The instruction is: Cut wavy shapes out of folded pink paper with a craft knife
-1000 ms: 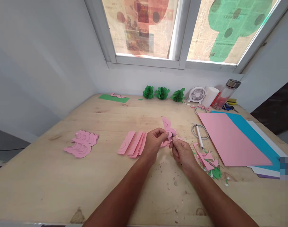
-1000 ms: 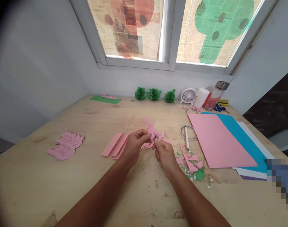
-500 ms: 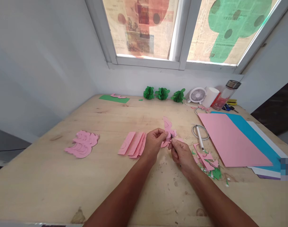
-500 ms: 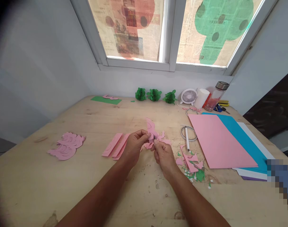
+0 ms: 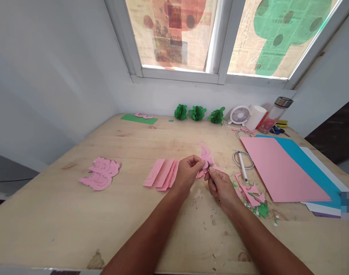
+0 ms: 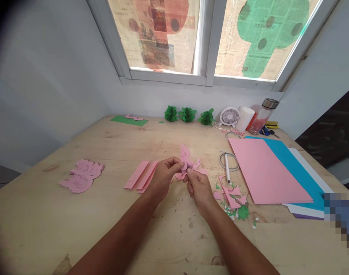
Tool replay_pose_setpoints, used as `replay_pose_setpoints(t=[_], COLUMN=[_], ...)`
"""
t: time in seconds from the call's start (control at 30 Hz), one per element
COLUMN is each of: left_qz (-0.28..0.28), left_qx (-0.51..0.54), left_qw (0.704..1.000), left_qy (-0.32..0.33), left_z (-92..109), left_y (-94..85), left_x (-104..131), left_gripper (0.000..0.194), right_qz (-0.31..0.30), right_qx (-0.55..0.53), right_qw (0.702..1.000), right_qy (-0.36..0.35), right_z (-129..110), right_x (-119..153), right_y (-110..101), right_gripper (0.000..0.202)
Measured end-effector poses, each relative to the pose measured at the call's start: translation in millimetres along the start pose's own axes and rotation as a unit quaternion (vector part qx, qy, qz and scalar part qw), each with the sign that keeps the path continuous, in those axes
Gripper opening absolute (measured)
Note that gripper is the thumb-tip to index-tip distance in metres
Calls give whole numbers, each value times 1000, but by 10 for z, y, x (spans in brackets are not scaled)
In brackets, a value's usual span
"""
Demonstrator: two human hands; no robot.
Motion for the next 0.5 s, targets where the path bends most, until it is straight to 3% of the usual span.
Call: replay_pose_setpoints(t=[0.5], left_qz=[35], left_qx=[-13], left_qw=[999], left_qy=[-5], left_z=[-57], left_y=[-92], left_x=[-25], left_gripper=[17], right_qz=[0], right_qx=[12], right_qw=[1000], right_qy=[-2], right_z=[-33], right_x=[30], right_y=[27], right_gripper=[37])
Point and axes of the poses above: each hand's wrist, its own x-axis away from the middle knuckle, its own y-axis out of the palm, z = x × y, the point moved 8 cm from there along -x, towards the middle knuckle, and after that the axes turned 3 degrees about -y, right-handed, at the moved point
